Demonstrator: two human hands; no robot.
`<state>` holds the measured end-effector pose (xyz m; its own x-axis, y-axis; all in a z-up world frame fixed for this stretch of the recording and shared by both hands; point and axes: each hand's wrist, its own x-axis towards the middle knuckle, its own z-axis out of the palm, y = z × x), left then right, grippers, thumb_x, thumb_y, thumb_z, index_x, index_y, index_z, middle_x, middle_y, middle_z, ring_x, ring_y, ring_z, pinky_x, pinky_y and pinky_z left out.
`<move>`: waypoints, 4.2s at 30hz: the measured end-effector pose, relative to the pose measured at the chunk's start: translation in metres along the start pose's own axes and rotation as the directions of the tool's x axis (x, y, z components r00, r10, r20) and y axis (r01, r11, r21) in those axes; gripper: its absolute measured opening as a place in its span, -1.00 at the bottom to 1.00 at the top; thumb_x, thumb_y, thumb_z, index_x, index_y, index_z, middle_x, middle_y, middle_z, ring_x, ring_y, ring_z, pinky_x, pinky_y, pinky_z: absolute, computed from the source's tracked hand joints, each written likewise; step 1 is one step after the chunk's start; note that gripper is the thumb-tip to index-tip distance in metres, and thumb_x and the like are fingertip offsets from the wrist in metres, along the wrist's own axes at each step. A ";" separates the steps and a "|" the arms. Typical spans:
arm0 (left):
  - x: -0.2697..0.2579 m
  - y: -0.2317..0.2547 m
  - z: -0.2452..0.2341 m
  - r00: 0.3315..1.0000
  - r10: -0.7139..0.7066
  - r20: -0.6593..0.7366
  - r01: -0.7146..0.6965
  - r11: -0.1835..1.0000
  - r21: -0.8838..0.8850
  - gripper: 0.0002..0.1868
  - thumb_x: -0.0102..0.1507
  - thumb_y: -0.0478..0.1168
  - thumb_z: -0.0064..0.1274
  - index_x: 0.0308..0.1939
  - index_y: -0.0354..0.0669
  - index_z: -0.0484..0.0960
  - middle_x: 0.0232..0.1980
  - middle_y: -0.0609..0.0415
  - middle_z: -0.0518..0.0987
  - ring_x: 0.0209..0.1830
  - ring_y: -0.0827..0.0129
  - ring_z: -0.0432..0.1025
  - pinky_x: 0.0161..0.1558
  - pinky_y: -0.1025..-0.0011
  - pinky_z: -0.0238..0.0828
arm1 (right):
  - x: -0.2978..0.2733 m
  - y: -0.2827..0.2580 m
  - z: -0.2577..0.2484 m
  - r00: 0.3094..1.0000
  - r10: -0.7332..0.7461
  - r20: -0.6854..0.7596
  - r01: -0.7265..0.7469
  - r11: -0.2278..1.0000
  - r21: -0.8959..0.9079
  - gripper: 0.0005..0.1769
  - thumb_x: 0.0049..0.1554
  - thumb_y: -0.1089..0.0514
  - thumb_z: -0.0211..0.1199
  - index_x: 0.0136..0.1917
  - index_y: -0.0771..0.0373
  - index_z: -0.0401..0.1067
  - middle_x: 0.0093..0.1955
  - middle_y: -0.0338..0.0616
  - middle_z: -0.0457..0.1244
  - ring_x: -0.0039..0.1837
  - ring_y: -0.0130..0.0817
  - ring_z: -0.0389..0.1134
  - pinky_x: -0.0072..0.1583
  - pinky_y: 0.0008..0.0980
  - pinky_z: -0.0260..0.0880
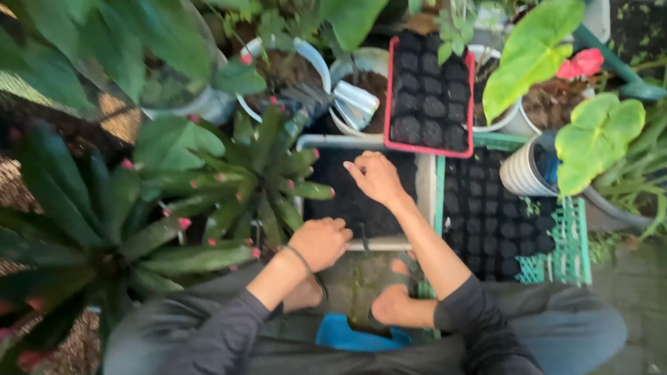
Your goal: Filling small black polybags with soil using a small spoon from a larger container in a nursery setting.
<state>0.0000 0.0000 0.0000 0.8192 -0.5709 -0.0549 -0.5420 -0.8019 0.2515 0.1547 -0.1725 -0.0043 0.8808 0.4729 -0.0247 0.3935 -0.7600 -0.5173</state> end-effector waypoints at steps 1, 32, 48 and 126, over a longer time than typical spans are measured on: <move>0.000 0.002 -0.011 1.000 0.001 -0.005 -0.001 1.000 0.013 -0.82 0.26 0.02 0.01 -0.29 0.10 0.61 -0.30 0.22 0.50 -0.29 0.27 0.51 -0.33 0.22 0.52 | 0.014 -0.004 0.005 1.000 -0.007 -0.012 0.007 1.000 0.001 -0.49 0.28 -0.21 0.16 -0.35 0.14 0.43 -0.29 -0.11 0.24 -0.04 -0.04 0.35 -0.01 -0.08 0.44; 0.005 0.019 0.009 0.997 -0.055 0.061 0.059 0.996 -0.067 -0.76 0.15 -0.30 0.09 -0.11 -0.30 0.59 -0.14 -0.26 0.57 -0.23 -0.09 0.49 -0.12 0.02 0.36 | 0.234 -0.059 0.043 0.973 -0.229 -0.016 0.227 0.971 -0.076 -0.88 0.00 0.13 0.38 -0.24 0.21 0.63 -0.15 0.01 0.33 0.01 0.09 0.32 0.14 -0.04 0.35; 0.007 -0.011 -0.032 0.988 -0.111 0.107 0.121 0.989 -0.090 -0.48 0.42 0.10 -0.16 -0.38 -0.12 0.75 -0.37 -0.18 0.66 -0.40 -0.15 0.52 -0.21 0.05 0.37 | 0.085 -0.075 -0.076 0.876 -0.367 -0.314 0.352 0.930 -0.106 -0.93 0.08 0.14 0.28 -0.14 0.13 0.51 -0.09 -0.13 0.19 -0.06 -0.09 0.29 -0.07 -0.21 0.33; 0.025 0.029 -0.184 0.915 -0.404 0.007 0.340 0.761 -0.552 -0.79 0.12 -0.16 0.22 -0.33 -0.02 0.46 -0.54 0.06 0.58 -0.46 0.03 0.57 -0.37 0.12 0.48 | -0.112 -0.101 -0.157 0.932 -0.216 -0.293 0.319 0.872 0.371 -0.54 0.02 0.01 0.54 -0.06 0.23 0.32 0.18 0.04 0.35 0.14 0.02 0.42 0.11 -0.17 0.46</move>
<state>0.0392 -0.0046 0.1836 0.9670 -0.1994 -0.1586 -0.0299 -0.7071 0.7064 0.0571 -0.2186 0.1848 0.8127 0.4740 0.3390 0.5262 -0.3470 -0.7763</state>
